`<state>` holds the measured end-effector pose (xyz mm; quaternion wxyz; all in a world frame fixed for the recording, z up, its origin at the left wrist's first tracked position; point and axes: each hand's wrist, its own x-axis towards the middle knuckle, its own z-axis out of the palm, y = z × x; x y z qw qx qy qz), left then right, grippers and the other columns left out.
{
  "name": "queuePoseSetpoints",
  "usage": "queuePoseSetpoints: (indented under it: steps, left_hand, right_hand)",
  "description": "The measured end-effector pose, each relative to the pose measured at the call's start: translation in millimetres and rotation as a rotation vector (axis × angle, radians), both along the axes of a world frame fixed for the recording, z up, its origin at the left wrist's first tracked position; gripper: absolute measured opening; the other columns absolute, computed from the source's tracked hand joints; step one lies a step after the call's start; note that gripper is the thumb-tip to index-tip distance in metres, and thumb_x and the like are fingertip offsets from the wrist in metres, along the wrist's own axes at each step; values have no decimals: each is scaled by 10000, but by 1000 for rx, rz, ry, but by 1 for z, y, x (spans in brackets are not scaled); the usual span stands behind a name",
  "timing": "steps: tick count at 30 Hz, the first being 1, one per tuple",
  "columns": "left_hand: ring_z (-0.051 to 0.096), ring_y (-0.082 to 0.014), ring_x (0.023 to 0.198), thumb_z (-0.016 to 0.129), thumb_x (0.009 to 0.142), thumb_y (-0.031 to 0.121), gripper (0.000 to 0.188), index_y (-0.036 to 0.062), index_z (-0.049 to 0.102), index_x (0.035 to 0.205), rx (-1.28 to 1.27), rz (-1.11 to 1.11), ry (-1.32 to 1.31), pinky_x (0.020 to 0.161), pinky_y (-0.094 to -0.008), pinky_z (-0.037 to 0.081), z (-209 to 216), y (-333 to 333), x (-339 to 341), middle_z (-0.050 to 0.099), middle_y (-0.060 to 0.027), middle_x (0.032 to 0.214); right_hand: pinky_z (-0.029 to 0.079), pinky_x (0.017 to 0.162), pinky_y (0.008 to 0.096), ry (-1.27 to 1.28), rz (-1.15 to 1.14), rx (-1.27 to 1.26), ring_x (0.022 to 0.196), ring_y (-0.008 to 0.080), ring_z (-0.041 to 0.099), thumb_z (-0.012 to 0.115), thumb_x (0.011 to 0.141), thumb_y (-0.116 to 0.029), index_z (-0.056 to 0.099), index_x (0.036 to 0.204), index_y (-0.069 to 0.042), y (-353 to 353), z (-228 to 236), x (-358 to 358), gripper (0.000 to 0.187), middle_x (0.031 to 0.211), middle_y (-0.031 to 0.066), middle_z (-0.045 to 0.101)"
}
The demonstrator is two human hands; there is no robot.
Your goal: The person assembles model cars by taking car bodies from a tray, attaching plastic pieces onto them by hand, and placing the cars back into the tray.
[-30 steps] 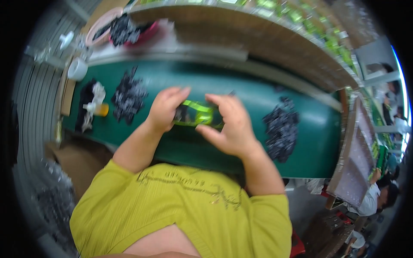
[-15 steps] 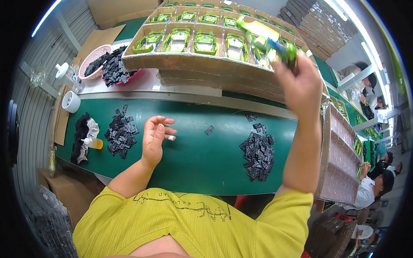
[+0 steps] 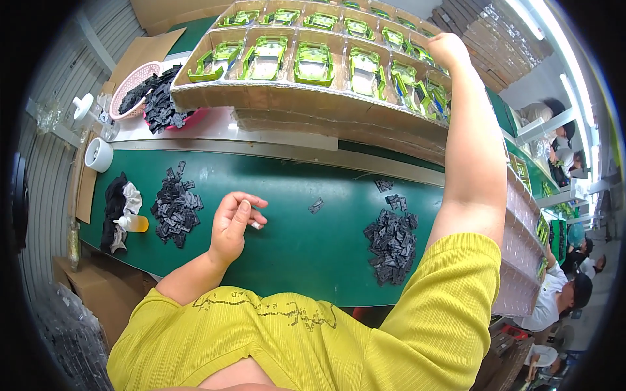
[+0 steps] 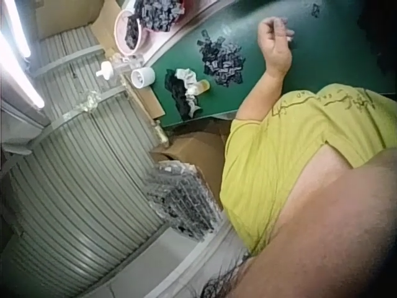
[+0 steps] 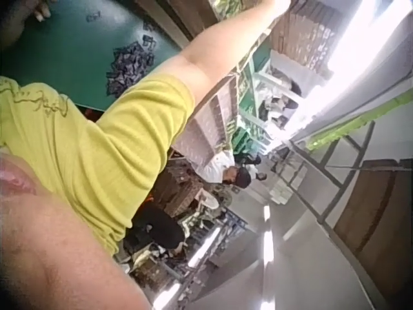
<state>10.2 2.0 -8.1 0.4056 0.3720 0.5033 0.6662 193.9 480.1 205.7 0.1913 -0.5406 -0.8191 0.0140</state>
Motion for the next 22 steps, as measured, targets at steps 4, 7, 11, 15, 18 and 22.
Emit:
queuePoseSetpoints:
  steps: [4, 7, 11, 15, 18, 22]
  left_hand:
    - [638, -114, 813, 484, 1064, 270, 258, 23, 545, 1107, -25, -13, -15, 736, -259, 524, -1, -2, 0, 654, -111, 1097]
    - [624, -103, 805, 521, 1050, 261, 234, 33, 557, 1090, -41, -7, -47, 733, -255, 511, 0, -2, 0, 661, -82, 1059]
    - [610, -91, 798, 562, 1033, 258, 221, 40, 567, 1071, -89, -32, -76, 727, -250, 500, 0, -4, 1, 668, -55, 1012]
    - [628, -111, 791, 520, 1051, 239, 212, 32, 562, 1064, -112, -35, -21, 731, -260, 515, 3, -5, 1, 672, -91, 1023]
    - [627, -113, 787, 529, 1048, 238, 208, 34, 568, 1047, -117, -50, -42, 725, -258, 512, 1, -3, 2, 674, -89, 1008]
    - [632, -128, 782, 562, 1033, 243, 212, 31, 575, 1046, -155, -22, -39, 723, -261, 512, -4, -1, -5, 680, -82, 989]
  right_hand:
    - [544, 761, 379, -183, -97, -73, 795, 212, 688, 727, 791, -227, 756, 957, -18, 17, -8, -13, 269, 892, 125, 735]
    - [543, 672, 397, -275, -150, -190, 688, 244, 670, 834, 705, -331, 728, 815, 57, 15, 2, -21, 417, 776, 144, 708]
    - [534, 707, 394, -496, -98, -192, 747, 278, 675, 864, 624, -343, 731, 826, 57, 28, -1, -19, 467, 822, 170, 709]
    - [520, 882, 411, -286, -68, -172, 1003, 331, 695, 798, 748, -351, 723, 1075, 59, 24, -6, 9, 530, 1096, 246, 710]
    - [491, 653, 370, 182, -146, -123, 704, 223, 608, 811, 699, -361, 732, 907, 32, 31, -17, 31, 452, 853, 123, 688]
    - [365, 480, 352, 837, 134, -623, 527, 139, 459, 779, 806, -334, 741, 980, -58, -27, 7, 33, 329, 781, 52, 671]
